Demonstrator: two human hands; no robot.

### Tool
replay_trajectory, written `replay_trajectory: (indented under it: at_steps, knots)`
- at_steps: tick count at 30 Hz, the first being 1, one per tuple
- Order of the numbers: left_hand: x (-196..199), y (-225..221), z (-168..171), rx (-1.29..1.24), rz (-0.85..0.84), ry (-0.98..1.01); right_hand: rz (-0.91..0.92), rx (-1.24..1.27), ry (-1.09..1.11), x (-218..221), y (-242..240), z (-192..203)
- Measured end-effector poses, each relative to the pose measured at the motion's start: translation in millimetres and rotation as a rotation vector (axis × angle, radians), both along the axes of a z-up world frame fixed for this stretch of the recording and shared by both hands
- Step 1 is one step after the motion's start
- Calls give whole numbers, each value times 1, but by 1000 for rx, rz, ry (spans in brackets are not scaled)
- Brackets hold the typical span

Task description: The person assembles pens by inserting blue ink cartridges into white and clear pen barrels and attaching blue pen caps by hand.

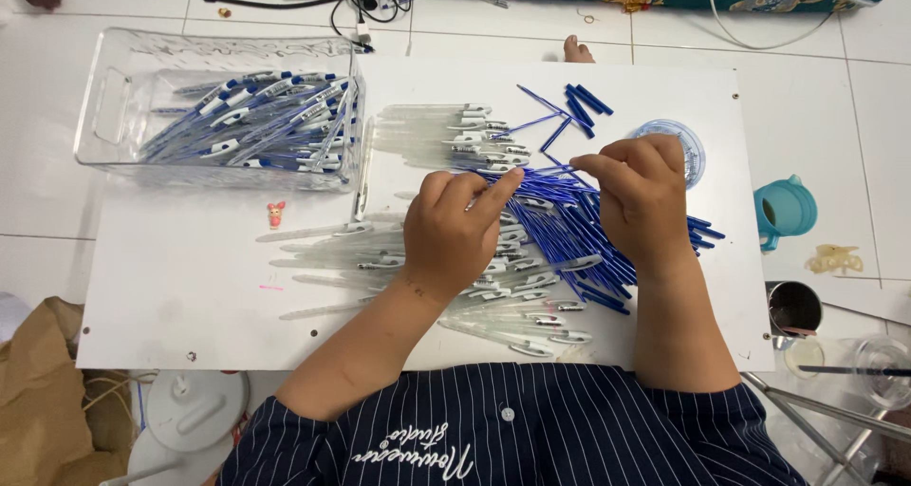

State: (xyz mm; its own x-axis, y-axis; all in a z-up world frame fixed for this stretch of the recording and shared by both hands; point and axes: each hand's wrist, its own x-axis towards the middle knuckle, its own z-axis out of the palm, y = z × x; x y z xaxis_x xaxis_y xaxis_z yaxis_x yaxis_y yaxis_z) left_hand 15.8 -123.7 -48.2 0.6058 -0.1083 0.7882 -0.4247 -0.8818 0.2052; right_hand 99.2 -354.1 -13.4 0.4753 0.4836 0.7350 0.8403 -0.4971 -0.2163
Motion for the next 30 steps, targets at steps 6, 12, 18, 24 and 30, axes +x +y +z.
replay_trajectory:
  at_steps: [6,12,18,24,30]
  knots:
    - [-6,-7,12,42,-41,43,22,-68,11,-7,12,-4]
    - [-4,-10,8,24,-80,-1,171,35,45,-21,27,-6]
    - [-7,-10,12,-99,-123,9,119,280,-3,6,-4,-8]
    - [-15,-10,7,-378,-307,232,-144,729,303,18,-27,-13]
    - [-15,-9,-2,-301,-265,215,-334,117,389,45,-39,-29]
